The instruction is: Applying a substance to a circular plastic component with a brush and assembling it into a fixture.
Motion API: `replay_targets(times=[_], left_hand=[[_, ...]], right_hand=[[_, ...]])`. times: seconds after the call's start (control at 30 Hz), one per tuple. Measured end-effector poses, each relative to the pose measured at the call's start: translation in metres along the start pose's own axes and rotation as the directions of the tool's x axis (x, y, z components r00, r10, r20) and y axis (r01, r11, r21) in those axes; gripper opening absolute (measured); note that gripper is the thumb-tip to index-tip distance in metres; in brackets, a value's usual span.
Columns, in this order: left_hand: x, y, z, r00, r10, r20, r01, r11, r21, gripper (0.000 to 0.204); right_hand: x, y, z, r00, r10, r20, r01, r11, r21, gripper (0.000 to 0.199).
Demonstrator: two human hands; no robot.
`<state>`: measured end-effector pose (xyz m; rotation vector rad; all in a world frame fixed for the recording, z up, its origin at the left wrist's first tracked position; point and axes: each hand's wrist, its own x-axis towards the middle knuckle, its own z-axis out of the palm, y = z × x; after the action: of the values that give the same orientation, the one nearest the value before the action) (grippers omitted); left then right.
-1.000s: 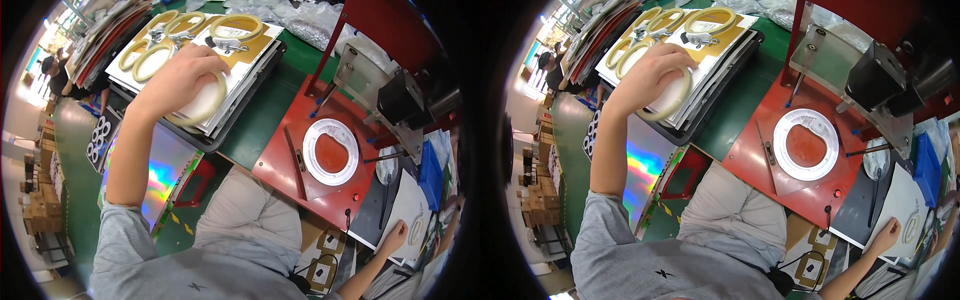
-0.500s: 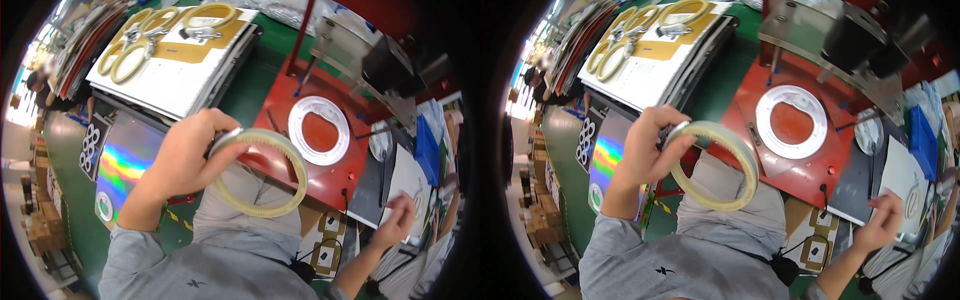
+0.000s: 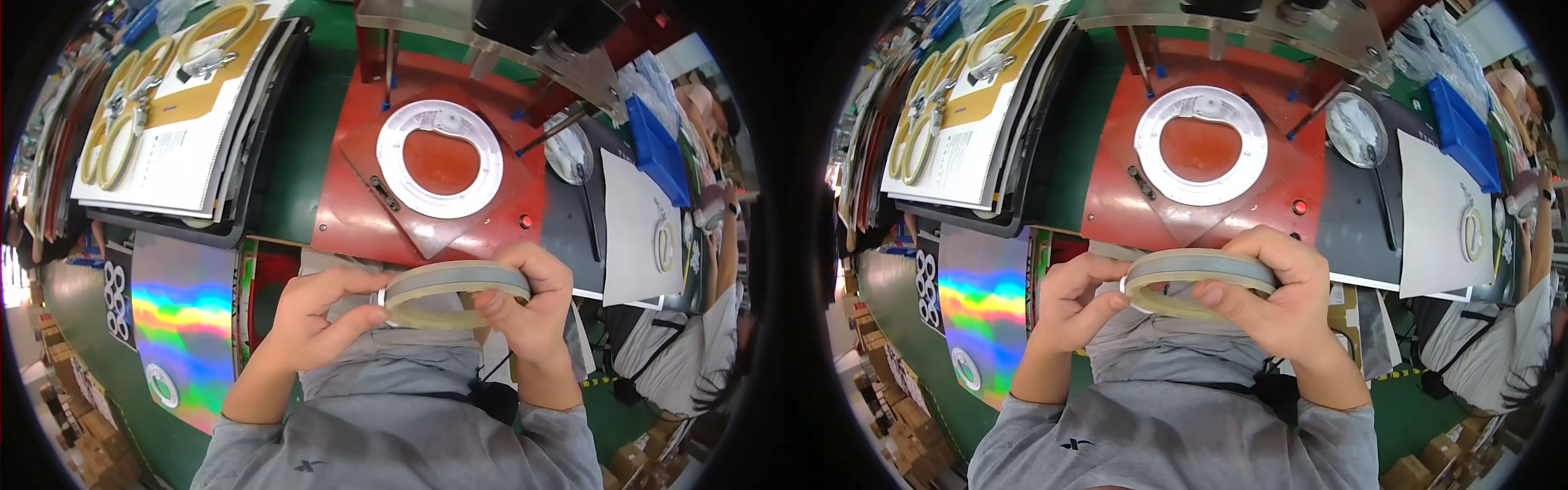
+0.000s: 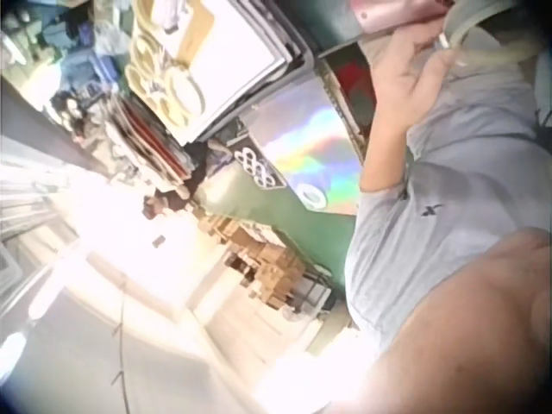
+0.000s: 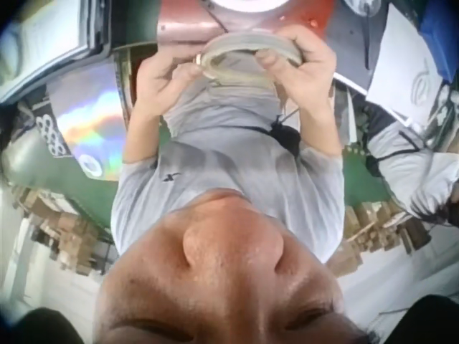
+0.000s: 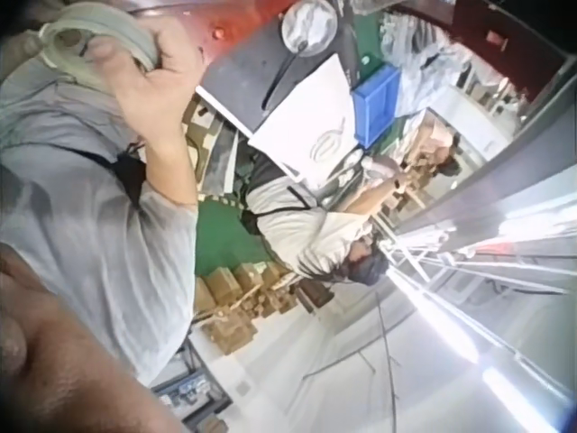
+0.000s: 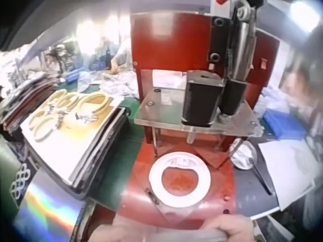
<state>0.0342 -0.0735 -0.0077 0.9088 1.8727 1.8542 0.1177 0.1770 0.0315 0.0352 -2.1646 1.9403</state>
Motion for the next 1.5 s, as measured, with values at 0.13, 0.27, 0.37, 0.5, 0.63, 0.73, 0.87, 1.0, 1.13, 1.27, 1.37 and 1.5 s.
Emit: replay_targets(times=[0.13, 0.27, 0.37, 0.5, 0.63, 0.73, 0.87, 1.0, 1.13, 1.27, 1.37, 1.5], left_hand=[[0.002, -0.008, 0.01, 1.0, -0.023, -0.006, 0.022, 0.991, -0.134, 0.028], [0.019, 0.001, 0.02, 0.996, 0.072, -0.056, -0.068, 0.995, 0.07, 0.029], [0.026, 0.0, 0.02, 0.992, 0.121, 0.036, -0.124, 0.985, 0.119, 0.032], [0.031, -0.007, 0.015, 0.992, 0.1, 0.08, -0.108, 0.989, 0.104, 0.034], [0.023, -0.025, 0.008, 0.998, -0.068, -0.013, 0.068, 0.996, 0.06, 0.034], [0.022, -0.031, 0.008, 0.994, -0.106, 0.02, 0.108, 0.991, -0.085, 0.033], [0.022, -0.034, 0.008, 0.991, -0.136, -0.01, 0.135, 0.986, -0.102, 0.034], [0.022, -0.034, 0.008, 0.994, -0.113, 0.009, 0.113, 0.992, -0.056, 0.035], [0.022, -0.033, 0.009, 0.992, -0.123, -0.003, 0.123, 0.99, -0.068, 0.034], [0.024, -0.035, 0.011, 0.994, -0.113, -0.004, 0.112, 0.99, -0.08, 0.033], [0.022, -0.035, 0.011, 0.993, -0.114, -0.007, 0.113, 0.99, -0.081, 0.033], [0.021, -0.028, 0.009, 0.992, -0.129, -0.014, 0.128, 0.99, -0.054, 0.031]], right_hand=[[-0.008, 0.007, -0.002, 0.992, -0.036, -0.121, 0.037, 0.999, 0.008, 0.027], [-0.014, 0.009, -0.005, 0.968, -0.087, -0.235, 0.1, 0.994, 0.045, 0.026], [-0.019, 0.018, -0.021, 0.979, -0.091, -0.181, 0.102, 0.993, 0.054, 0.025], [-0.014, 0.021, -0.062, 0.991, -0.037, -0.132, 0.052, 0.993, 0.107, 0.035], [-0.008, 0.054, -0.137, 0.735, -0.081, -0.673, -0.373, 0.781, -0.501, 0.025], [-0.027, 0.089, -0.175, 0.783, -0.059, -0.62, -0.478, 0.581, -0.659, 0.029], [-0.031, 0.098, -0.181, 0.816, -0.029, -0.578, -0.518, 0.408, -0.752, 0.023], [-0.009, 0.077, -0.172, 0.7, -0.033, -0.714, -0.504, 0.685, -0.526, 0.014], [0.016, 0.081, -0.185, 0.756, -0.211, -0.62, -0.436, 0.545, -0.716, 0.015], [0.03, 0.081, -0.193, 0.782, -0.285, -0.555, -0.419, 0.419, -0.805, 0.015], [0.028, 0.079, -0.193, 0.801, -0.256, -0.541, -0.437, 0.366, -0.821, 0.016], [0.012, 0.073, -0.196, 0.763, -0.215, -0.609, -0.458, 0.484, -0.745, 0.017]])
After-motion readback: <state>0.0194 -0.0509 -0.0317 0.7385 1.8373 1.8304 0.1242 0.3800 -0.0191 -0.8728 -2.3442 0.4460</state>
